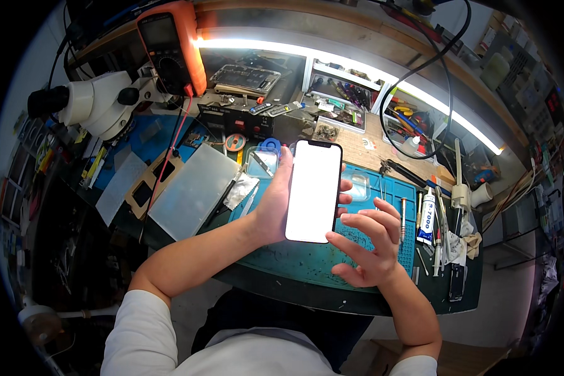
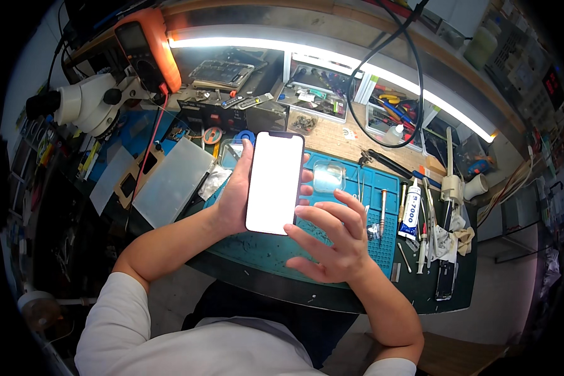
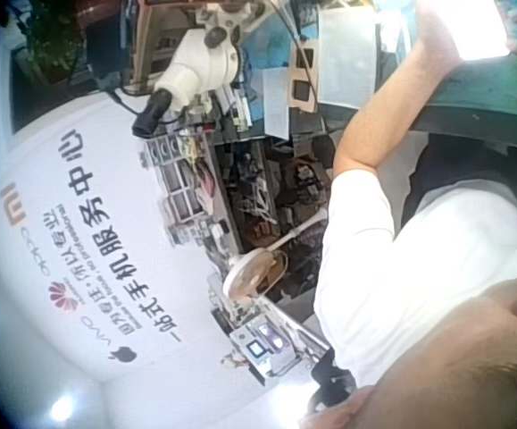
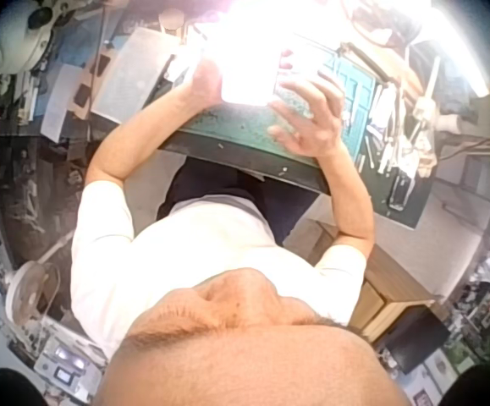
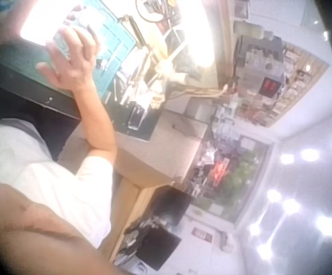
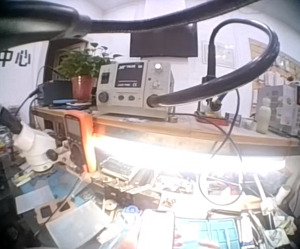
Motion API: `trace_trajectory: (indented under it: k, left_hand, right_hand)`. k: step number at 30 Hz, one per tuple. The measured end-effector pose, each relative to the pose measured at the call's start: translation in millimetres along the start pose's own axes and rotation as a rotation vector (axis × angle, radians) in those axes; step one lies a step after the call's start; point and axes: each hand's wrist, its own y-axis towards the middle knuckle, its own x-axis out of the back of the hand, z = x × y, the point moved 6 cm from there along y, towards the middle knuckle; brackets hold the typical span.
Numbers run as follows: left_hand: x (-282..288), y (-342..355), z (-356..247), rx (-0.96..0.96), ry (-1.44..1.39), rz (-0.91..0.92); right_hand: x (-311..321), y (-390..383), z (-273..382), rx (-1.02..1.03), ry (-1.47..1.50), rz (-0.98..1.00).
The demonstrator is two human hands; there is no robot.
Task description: The person tests a smartphone by powering it on and navigating the interface. They then open the device, disconnect the battery, and clean internal components using a cotton swab and liquid solution.
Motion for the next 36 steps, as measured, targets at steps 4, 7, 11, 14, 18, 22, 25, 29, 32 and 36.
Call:
trace_trajectory:
  k: [4,7,11,14,18,22,25,29,32,36]
  left_hand:
    - [0,0,1,0.006,0.033,0.004]
    - [-2,-1,3,0.024,0.045,0.004]
    - [-1,-2,5,0.034,0.079,-0.002]
    - [-2,-3,11,0.036,0.208,0.002]
    - [-4,-5,24,0.101,0.237,0.008]
    - [-2,-7,34,0.176,0.272,0.011]
    - [-5,-8,36,0.200,0.283,-0.006]
    - [-5,-7,29,0.166,0.265,-0.005]
    - [-3,-7,26,0.149,0.222,-0.027]
    - [-1,-7,21,0.127,0.243,-0.052]
  right_hand:
    - [-1,0,-1,-0.008,-0.008,-0.002]
    - [0,1,-2,-0.011,-0.016,-0.003]
    - [-1,1,-4,-0.033,-0.024,0.004]
    - [-2,3,-6,-0.106,-0.066,0.008]
    - [-6,4,-10,-0.159,-0.125,0.044]
    - [-11,3,-10,-0.167,-0.135,0.084]
    - [-14,5,-10,-0.166,-0.137,0.103]
    - [-11,2,-12,-0.186,-0.160,0.084]
    - [-10,2,-15,-0.202,-0.179,0.078]
    - [-7,3,-17,-0.215,-0.177,0.041]
